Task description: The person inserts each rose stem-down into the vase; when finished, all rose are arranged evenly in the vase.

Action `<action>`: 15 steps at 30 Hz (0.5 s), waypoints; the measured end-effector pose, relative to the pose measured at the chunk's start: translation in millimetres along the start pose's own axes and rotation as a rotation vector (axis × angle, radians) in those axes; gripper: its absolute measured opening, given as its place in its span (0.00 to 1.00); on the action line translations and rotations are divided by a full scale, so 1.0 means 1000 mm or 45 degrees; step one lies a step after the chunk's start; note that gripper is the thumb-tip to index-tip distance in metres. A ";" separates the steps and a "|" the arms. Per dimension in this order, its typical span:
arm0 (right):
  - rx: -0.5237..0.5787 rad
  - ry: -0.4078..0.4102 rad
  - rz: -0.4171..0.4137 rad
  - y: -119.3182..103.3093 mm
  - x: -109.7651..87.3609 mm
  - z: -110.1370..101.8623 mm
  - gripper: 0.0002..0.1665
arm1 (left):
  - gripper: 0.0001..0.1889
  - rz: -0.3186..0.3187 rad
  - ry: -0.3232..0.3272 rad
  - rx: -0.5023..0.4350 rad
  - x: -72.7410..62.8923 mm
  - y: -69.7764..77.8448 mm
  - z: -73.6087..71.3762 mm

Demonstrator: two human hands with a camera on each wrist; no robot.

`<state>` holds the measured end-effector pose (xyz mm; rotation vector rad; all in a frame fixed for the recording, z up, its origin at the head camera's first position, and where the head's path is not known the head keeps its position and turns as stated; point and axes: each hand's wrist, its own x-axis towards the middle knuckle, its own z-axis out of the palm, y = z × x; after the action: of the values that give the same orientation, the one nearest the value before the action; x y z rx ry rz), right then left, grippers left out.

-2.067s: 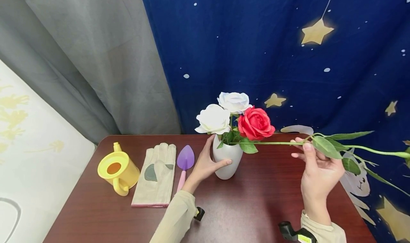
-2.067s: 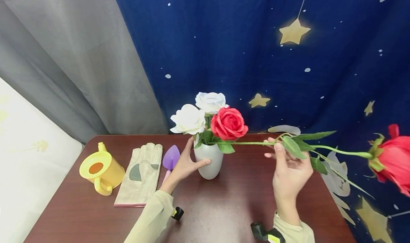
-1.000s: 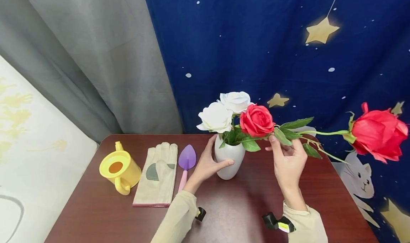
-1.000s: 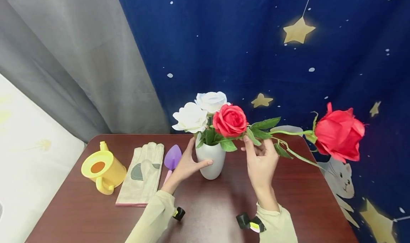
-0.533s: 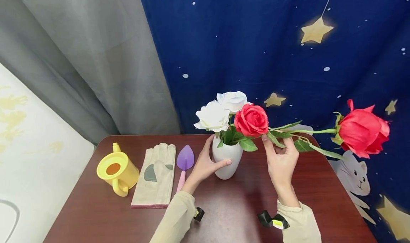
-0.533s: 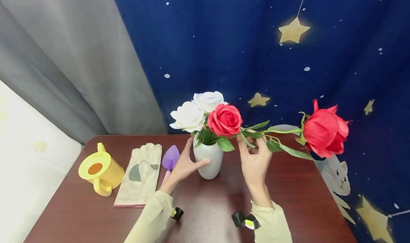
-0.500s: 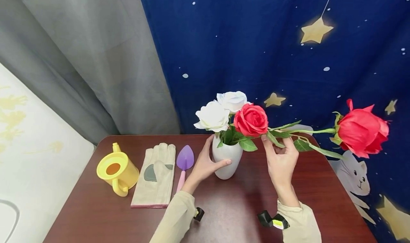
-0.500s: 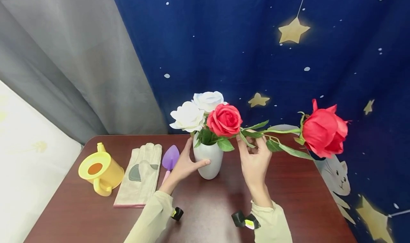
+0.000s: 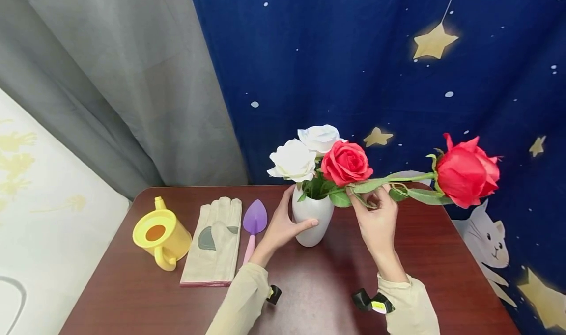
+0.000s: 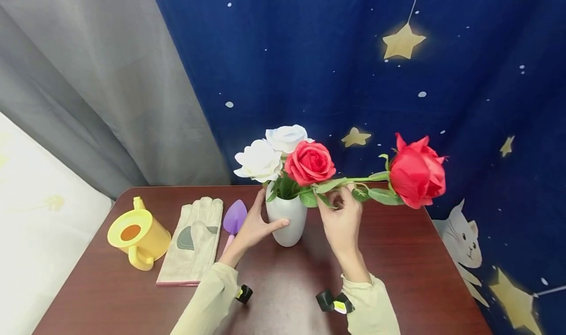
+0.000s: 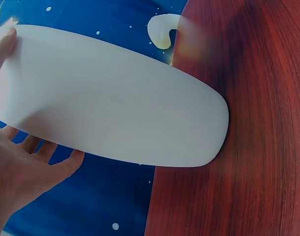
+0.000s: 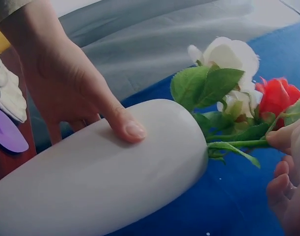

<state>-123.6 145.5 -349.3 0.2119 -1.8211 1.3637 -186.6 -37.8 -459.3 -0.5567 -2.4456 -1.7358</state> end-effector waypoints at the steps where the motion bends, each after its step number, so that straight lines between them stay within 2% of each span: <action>1: -0.017 -0.011 -0.018 0.003 -0.001 0.001 0.10 | 0.51 -0.002 -0.003 0.002 0.000 0.000 0.000; 5: -0.095 -0.081 -0.056 0.021 -0.005 0.005 0.16 | 0.51 -0.007 -0.008 0.012 0.000 0.000 0.000; 9: -0.111 -0.132 0.000 0.031 -0.009 0.009 0.15 | 0.51 -0.006 -0.010 0.009 0.000 0.000 0.000; 15: -0.031 -0.077 0.094 0.030 -0.010 0.014 0.10 | 0.51 0.006 -0.004 0.013 0.001 0.000 0.001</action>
<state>-141.4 141.9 -378.2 0.1758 -1.9113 1.3989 -186.9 -36.9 -459.3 -0.5641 -2.4516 -1.7215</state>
